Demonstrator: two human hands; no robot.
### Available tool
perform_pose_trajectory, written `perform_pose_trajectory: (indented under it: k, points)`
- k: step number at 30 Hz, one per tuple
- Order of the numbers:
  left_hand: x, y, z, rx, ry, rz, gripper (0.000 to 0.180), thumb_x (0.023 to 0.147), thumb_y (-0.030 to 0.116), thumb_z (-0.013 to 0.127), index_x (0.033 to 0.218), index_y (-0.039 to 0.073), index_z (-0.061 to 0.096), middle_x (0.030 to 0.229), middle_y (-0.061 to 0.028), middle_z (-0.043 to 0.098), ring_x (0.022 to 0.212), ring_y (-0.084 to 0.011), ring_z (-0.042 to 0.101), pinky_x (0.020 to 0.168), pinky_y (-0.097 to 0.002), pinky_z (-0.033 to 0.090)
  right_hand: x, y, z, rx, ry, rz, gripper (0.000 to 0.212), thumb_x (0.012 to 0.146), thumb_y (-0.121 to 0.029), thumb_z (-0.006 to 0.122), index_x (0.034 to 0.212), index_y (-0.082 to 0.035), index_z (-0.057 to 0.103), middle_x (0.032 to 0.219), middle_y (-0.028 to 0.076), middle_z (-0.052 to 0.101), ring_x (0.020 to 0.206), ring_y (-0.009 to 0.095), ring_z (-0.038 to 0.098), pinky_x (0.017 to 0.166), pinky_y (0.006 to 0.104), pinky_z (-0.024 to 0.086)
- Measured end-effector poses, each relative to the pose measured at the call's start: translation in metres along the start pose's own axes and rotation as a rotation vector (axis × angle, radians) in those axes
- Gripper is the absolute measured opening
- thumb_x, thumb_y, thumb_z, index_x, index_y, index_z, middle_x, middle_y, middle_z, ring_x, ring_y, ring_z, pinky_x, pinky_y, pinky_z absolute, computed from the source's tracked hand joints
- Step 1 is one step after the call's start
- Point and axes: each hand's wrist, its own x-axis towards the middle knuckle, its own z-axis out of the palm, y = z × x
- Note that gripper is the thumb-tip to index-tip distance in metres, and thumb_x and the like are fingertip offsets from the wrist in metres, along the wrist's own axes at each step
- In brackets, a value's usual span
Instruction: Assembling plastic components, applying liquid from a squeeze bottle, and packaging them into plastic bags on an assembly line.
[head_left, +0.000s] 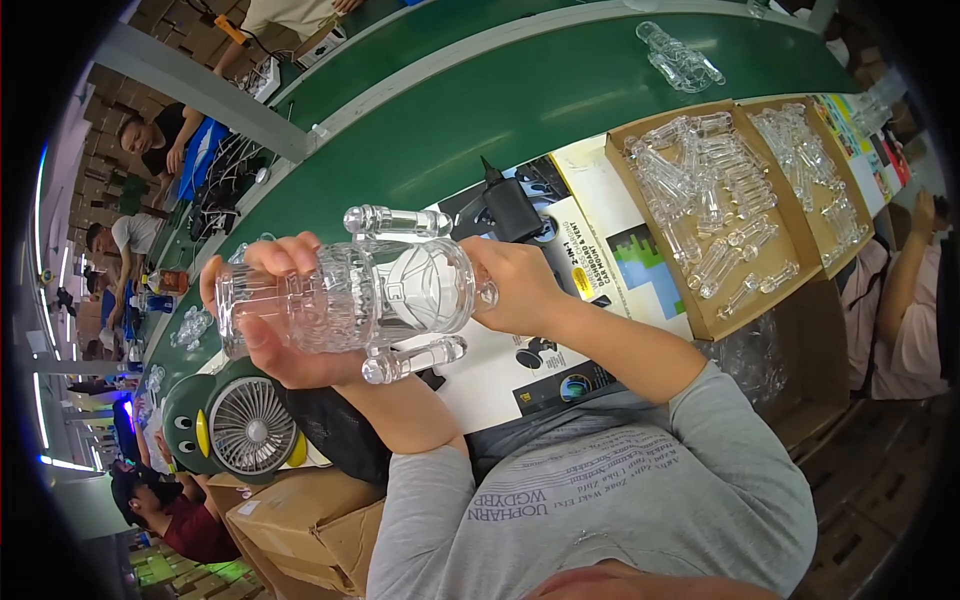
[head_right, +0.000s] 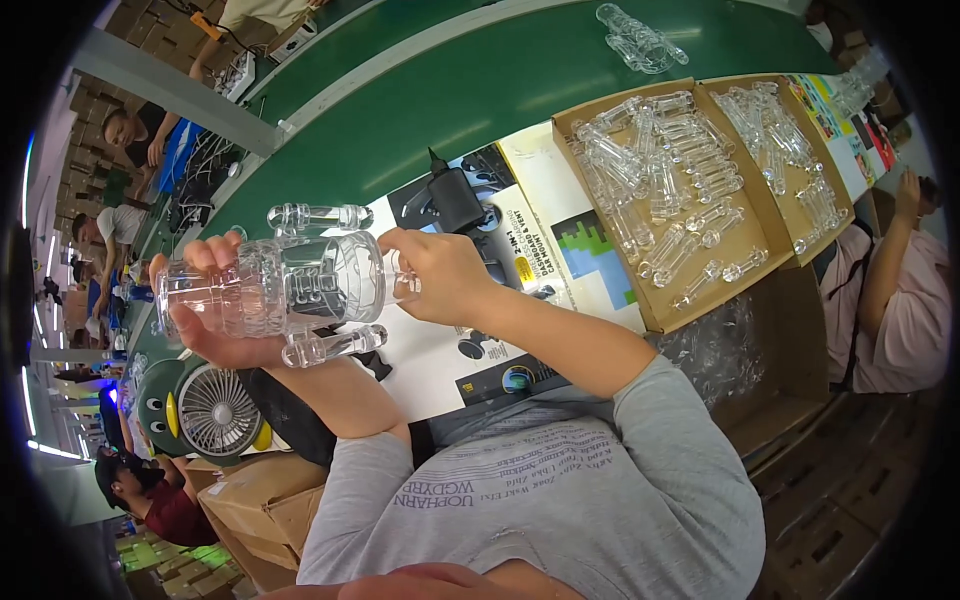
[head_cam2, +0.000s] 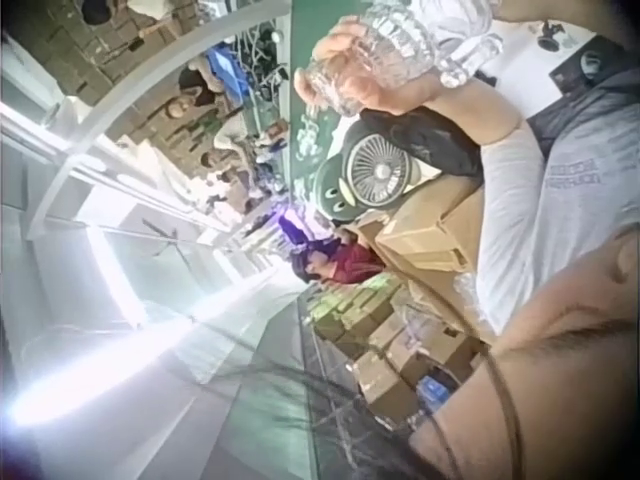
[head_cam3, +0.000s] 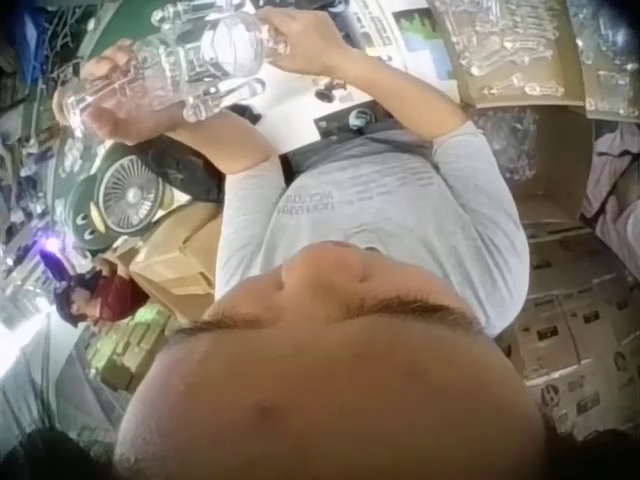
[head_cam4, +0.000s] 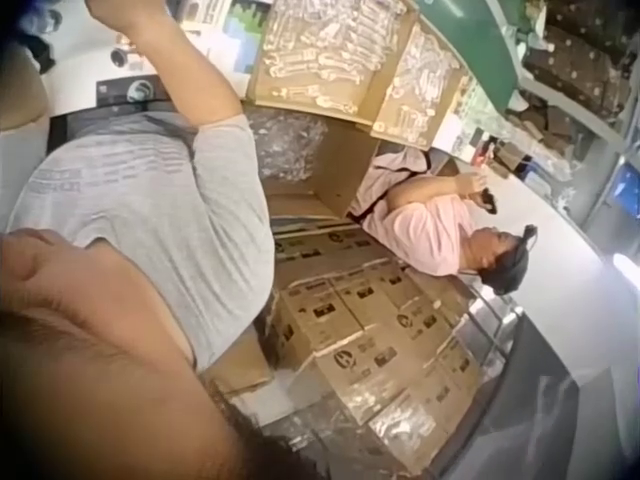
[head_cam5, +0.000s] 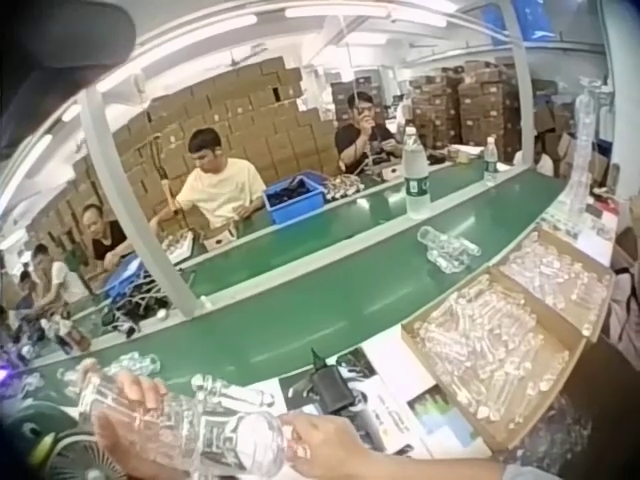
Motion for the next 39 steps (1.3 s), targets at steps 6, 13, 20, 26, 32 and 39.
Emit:
perform_pose_trajectory:
  k: [6, 13, 20, 26, 32, 39]
  points:
    - [0.009, -0.002, -0.021, -0.122, -0.184, -0.029, 0.057, 0.079, 0.032, 0.062, 0.123, 0.006, 0.035, 0.087, -0.0157, 0.051, 0.077, -0.0243, 0.052, 0.078, -0.0401, 0.042, -0.001, -0.002, 0.003, 0.019, -0.118, 0.039, 0.042, 0.062, -0.010, 0.069, 0.101, -0.009, 0.052, 0.068, 0.003, 0.056, 0.061, 0.020, 0.059, 0.056, 0.0315, 0.046]
    - [-0.012, 0.000, 0.032, 0.111, -0.273, 0.020, 0.073, 0.063, 0.012, 0.075, 0.124, 0.005, 0.035, 0.096, -0.0176, 0.055, 0.096, -0.0332, 0.056, 0.089, -0.0470, 0.044, 0.013, 0.007, -0.010, -0.011, 0.097, -0.123, 0.061, 0.061, -0.016, 0.076, 0.114, -0.006, 0.048, 0.098, 0.012, 0.057, 0.090, 0.030, 0.056, 0.078, 0.0362, 0.046]
    - [0.038, -0.035, 0.011, 1.113, -0.267, -0.088, 0.060, 0.065, 0.014, 0.077, 0.116, 0.006, 0.047, 0.107, -0.0128, 0.058, 0.098, -0.0273, 0.057, 0.085, -0.0350, 0.045, 0.022, 0.011, -0.021, -0.115, 0.271, -0.120, 0.058, 0.068, -0.003, 0.063, 0.123, -0.007, 0.043, 0.116, 0.014, 0.048, 0.105, 0.033, 0.047, 0.091, 0.0399, 0.039]
    - [0.055, -0.166, -0.066, 1.672, -0.832, -0.176, 0.069, 0.061, 0.015, 0.075, 0.124, 0.019, 0.047, 0.111, -0.0092, 0.059, 0.103, -0.0290, 0.055, 0.085, -0.0410, 0.044, 0.020, 0.018, -0.020, -0.170, 0.270, -0.116, 0.045, 0.070, 0.000, 0.058, 0.115, -0.006, 0.049, 0.113, 0.013, 0.050, 0.103, 0.033, 0.049, 0.090, 0.0395, 0.040]
    - [0.039, -0.215, -0.119, 1.811, -0.949, -0.243, 0.077, 0.059, 0.020, 0.078, 0.127, 0.028, 0.042, 0.096, -0.0055, 0.060, 0.095, -0.0259, 0.058, 0.081, -0.0418, 0.043, 0.019, 0.013, -0.017, -0.158, 0.236, -0.108, 0.040, 0.071, 0.000, 0.058, 0.110, -0.006, 0.053, 0.109, 0.013, 0.052, 0.101, 0.032, 0.050, 0.088, 0.0393, 0.041]
    - [0.062, -0.207, -0.113, 1.707, -0.854, -0.289, 0.077, 0.062, 0.037, 0.076, 0.129, 0.021, 0.041, 0.099, -0.0106, 0.060, 0.099, -0.0288, 0.056, 0.084, -0.0437, 0.043, 0.020, 0.011, -0.017, -0.155, 0.229, -0.084, 0.036, 0.071, 0.002, 0.057, 0.106, -0.005, 0.054, 0.107, 0.014, 0.053, 0.099, 0.032, 0.052, 0.087, 0.0375, 0.043]
